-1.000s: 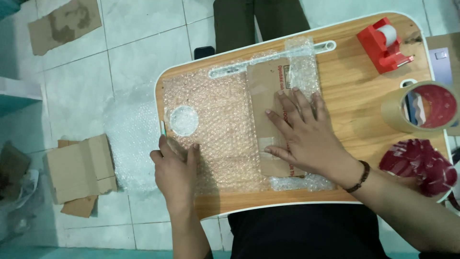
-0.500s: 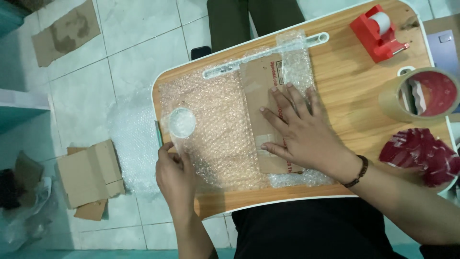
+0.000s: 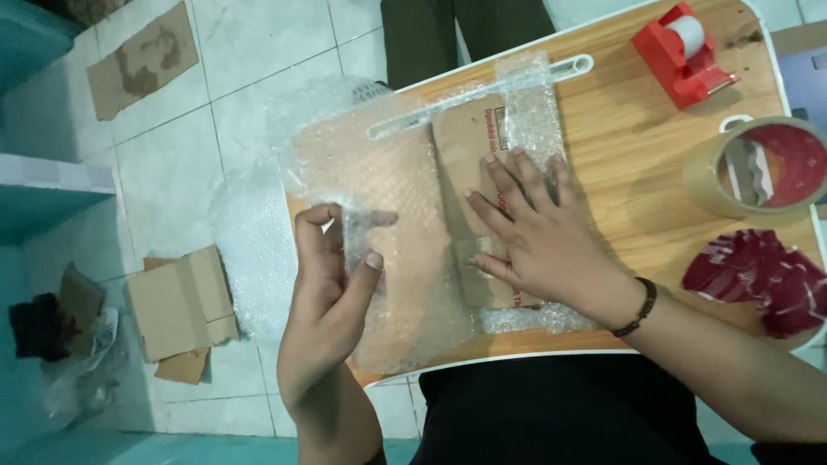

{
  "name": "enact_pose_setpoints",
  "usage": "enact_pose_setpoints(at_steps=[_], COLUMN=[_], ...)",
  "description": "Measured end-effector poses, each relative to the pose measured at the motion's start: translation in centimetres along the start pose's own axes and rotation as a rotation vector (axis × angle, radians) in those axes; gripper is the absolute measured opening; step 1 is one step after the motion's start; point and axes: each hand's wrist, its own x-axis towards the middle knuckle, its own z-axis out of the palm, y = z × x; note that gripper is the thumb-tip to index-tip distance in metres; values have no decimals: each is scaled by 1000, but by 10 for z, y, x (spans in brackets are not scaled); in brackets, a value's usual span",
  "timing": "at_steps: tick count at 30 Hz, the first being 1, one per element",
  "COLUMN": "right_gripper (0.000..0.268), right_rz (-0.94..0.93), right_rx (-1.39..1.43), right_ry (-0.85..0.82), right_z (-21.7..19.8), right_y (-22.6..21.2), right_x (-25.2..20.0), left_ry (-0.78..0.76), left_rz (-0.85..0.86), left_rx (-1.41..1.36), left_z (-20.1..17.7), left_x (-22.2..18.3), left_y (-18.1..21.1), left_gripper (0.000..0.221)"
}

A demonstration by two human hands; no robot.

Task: Wrapping a cardboard box in bubble wrap and securing it with tape

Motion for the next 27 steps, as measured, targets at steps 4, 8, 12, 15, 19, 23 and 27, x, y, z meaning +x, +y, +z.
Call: enact_pose_setpoints(at_steps=[4, 8, 12, 15, 19, 23, 27], right_gripper=[76, 94, 78, 65, 51, 27, 61], right_rz=[-13, -26, 16, 78, 197, 676, 740], right_rx=[48, -27, 166, 360, 637, 989, 1098], right_ry=[-41, -82, -85, -84, -96, 253, 511], right_z=[2, 45, 10, -35, -79, -58, -67], right_y=[3, 8, 23, 35, 42, 56, 53], right_x=[-2, -13, -8, 0, -4, -65, -81], left_ry=[-63, -84, -170, -228, -221, -305, -494], left_rz=[123, 299, 229, 134, 146, 116, 201], left_rx=[-240, -88, -95, -15, -101, -281, -542], left_z=[19, 73, 139, 146, 139, 155, 147], left_x=[11, 38, 55, 60, 56, 53, 48], left_y=[4, -2, -9, -6, 1, -23, -38], left_gripper=[51, 52, 71, 70, 70, 81, 70])
